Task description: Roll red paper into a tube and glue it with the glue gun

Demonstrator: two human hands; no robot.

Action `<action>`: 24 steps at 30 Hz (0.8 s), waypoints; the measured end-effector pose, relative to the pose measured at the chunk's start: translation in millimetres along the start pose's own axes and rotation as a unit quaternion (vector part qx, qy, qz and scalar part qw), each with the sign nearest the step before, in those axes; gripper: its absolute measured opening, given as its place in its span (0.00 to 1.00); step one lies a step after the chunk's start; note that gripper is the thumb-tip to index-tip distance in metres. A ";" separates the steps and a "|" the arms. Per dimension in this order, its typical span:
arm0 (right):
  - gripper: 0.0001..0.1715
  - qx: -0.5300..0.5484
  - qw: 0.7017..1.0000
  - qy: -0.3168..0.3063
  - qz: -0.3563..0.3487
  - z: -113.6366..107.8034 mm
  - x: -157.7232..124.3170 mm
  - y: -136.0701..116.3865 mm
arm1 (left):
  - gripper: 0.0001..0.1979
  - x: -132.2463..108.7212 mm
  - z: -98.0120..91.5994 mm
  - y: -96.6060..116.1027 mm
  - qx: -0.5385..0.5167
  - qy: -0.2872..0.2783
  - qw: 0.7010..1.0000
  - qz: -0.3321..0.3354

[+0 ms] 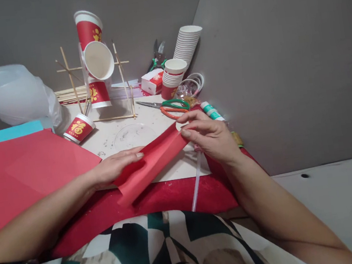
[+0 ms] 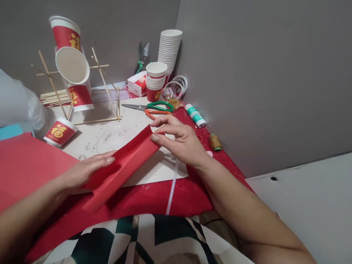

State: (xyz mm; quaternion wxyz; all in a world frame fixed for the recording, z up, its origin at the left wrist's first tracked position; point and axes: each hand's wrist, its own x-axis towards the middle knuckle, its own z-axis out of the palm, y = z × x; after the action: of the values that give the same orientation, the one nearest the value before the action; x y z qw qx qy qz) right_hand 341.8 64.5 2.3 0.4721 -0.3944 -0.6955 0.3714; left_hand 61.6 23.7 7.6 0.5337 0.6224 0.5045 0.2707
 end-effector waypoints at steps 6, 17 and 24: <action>0.12 0.011 1.000 -0.029 0.001 4.8 1.3 1.5 | 0.20 2.2 3.1 10.0 0.006 -0.061 0.998 -0.020; 0.21 0.072 0.996 0.010 0.050 4.4 -0.8 3.6 | 0.22 2.3 14.7 9.0 -0.144 0.026 0.989 -0.014; 0.38 0.234 0.956 -0.039 0.174 36.4 -13.4 -11.3 | 0.23 4.9 16.1 6.0 0.087 0.192 0.964 0.160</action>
State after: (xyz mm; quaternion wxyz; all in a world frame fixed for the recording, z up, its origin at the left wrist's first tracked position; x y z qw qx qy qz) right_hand 308.2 42.5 -2.7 0.4514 -0.3730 -0.5277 0.6153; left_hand 79.4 22.4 7.6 0.3199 0.6756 0.5131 0.4218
